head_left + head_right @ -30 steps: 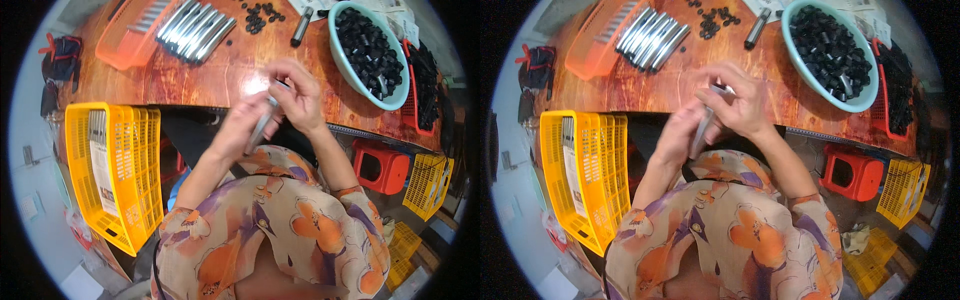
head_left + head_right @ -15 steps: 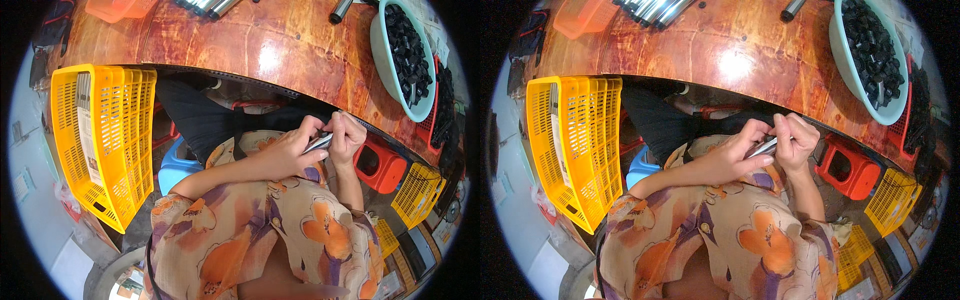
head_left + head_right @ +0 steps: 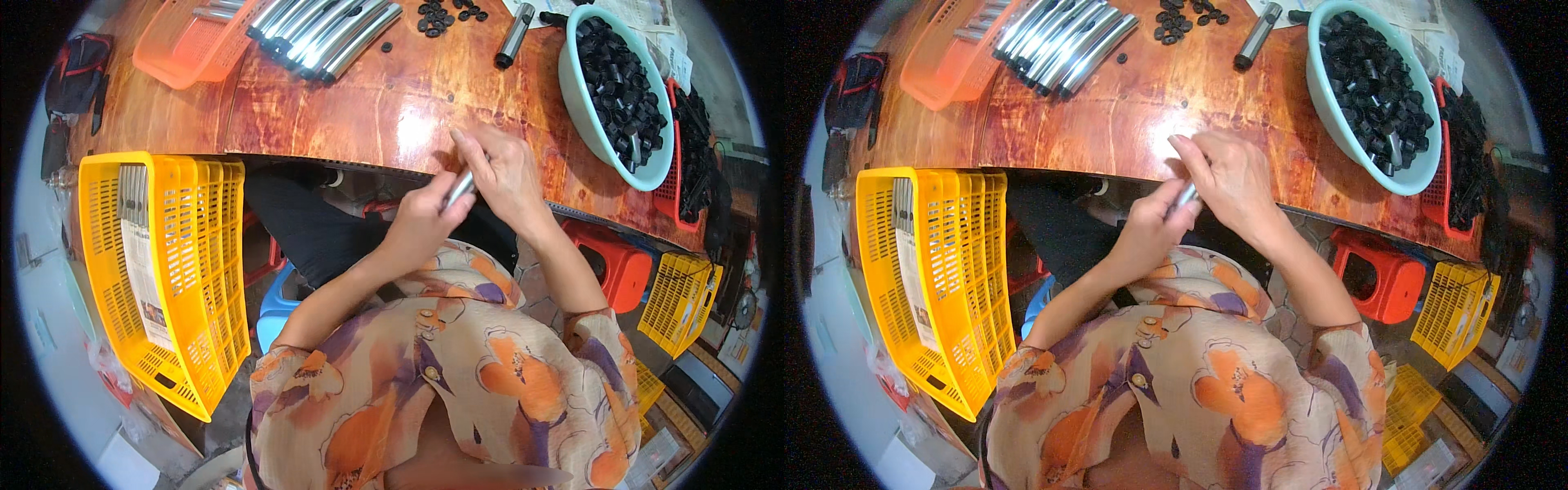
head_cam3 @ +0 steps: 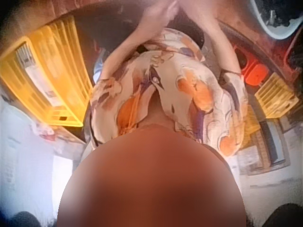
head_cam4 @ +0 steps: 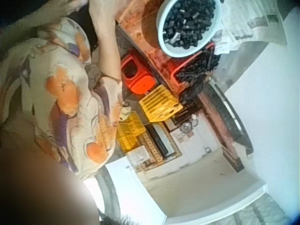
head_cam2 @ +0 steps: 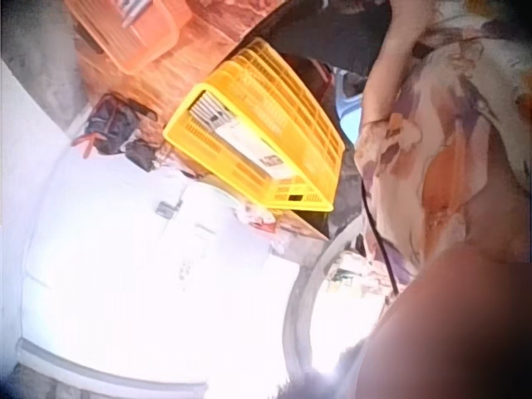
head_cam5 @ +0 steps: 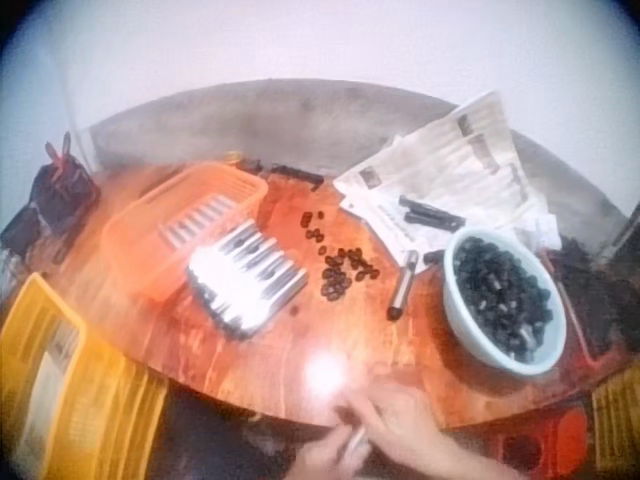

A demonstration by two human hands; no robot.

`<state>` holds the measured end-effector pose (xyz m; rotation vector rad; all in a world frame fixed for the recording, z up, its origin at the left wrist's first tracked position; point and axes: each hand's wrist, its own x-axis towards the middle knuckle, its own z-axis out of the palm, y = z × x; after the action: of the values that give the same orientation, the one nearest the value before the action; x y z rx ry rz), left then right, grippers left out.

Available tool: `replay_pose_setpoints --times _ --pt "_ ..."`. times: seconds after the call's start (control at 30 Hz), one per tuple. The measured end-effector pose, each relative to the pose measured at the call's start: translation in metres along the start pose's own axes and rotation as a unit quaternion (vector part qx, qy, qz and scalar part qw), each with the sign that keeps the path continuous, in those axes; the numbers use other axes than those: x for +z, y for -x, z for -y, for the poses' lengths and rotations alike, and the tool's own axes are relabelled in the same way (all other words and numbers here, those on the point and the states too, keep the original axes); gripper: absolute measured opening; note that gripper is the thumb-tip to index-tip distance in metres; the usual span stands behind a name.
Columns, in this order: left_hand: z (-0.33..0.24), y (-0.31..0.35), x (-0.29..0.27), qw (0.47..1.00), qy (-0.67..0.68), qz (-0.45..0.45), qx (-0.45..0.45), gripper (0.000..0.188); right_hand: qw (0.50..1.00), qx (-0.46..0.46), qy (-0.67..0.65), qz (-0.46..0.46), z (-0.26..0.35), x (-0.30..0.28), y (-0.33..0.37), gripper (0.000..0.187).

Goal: The person assembles cylindrical metal tubes with small black caps by hand. They pick up a tube, attach a cap, and place the completed unit on the table, repeating the process with multiple items.

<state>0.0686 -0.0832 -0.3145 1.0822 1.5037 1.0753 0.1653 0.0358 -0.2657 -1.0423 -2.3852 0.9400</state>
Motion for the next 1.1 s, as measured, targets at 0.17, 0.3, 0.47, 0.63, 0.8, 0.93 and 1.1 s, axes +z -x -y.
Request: replay_pose_setpoints --times 0.17,0.3,0.47,0.63,0.8,0.93,1.1 --pt "0.009 0.002 -0.007 0.925 0.344 0.007 -0.160 0.021 0.996 -0.069 0.038 -0.049 -0.001 0.009 -0.030 0.033" --pt "0.010 0.005 -0.004 0.916 0.364 -0.006 -0.170 0.023 0.986 -0.133 0.098 -0.029 -0.002 0.046 -0.038 0.028" --pt "0.005 -0.001 0.001 0.892 0.395 -0.005 -0.219 0.020 0.973 -0.191 0.129 0.026 -0.003 0.057 -0.046 0.031" --pt "0.009 -0.003 0.002 0.888 0.406 0.011 -0.215 0.020 0.968 -0.215 0.119 0.055 -0.005 0.054 -0.052 0.028" --pt "0.018 -0.003 0.008 0.895 0.405 0.009 -0.189 0.013 0.971 -0.202 0.108 0.064 -0.004 0.054 -0.055 0.026" --pt "0.013 -0.012 -0.003 0.843 0.451 0.131 -0.262 0.019 0.970 -0.203 0.121 0.051 -0.004 0.058 -0.056 0.023" --pt "0.023 -0.022 -0.031 0.822 0.441 0.240 -0.267 0.019 0.978 -0.153 0.119 0.072 0.003 0.060 -0.060 0.026"
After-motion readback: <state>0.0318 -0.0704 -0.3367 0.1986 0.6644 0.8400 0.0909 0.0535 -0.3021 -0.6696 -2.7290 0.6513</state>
